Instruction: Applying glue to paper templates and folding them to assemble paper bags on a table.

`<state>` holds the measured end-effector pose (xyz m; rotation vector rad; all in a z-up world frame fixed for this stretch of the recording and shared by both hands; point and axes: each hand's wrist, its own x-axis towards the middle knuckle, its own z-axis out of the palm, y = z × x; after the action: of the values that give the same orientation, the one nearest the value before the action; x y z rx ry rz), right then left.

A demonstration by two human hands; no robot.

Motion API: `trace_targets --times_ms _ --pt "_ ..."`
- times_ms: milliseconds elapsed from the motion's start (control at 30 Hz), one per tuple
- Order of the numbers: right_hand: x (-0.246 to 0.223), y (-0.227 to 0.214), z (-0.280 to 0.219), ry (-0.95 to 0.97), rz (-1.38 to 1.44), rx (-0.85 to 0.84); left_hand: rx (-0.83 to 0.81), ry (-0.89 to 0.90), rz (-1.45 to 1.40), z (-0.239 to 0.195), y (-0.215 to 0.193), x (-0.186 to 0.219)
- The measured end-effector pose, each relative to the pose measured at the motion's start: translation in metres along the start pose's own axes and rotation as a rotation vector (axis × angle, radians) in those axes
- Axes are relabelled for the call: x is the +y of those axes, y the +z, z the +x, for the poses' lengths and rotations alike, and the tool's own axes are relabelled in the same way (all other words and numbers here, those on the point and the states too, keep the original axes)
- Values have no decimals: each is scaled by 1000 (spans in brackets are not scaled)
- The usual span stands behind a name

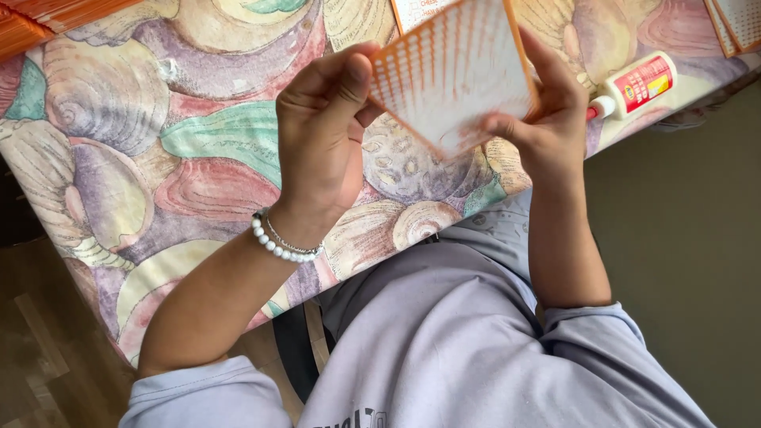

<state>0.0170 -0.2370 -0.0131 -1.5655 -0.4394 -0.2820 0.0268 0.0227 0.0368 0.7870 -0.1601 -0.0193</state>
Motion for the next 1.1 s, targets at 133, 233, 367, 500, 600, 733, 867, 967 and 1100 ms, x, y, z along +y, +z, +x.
trace_targets --times_ms 133,233,367,500,600,733,867,967,1100 --pt "-20 -7 -6 173 -16 155 -17 -86 83 13 -15 2" --pt "-59 -13 1 172 -192 3 -240 -54 400 18 -6 19" --pt "-75 -13 -1 173 -290 -69 -367 118 794 10 10 25" --pt "-37 -26 -12 -156 -137 171 -241 141 762 4 9 16" --pt "-29 -32 -18 -170 -135 259 -211 96 725 4 6 11" --pt "-36 -30 -18 -197 -141 250 -196 91 735 4 4 7" --pt "-36 -33 -19 -178 -149 286 -193 78 724 4 4 8" --pt "-38 -35 -21 -167 -156 296 -214 84 723 4 4 9" --pt "-38 -39 -22 -152 -145 312 -230 130 747 3 3 8"
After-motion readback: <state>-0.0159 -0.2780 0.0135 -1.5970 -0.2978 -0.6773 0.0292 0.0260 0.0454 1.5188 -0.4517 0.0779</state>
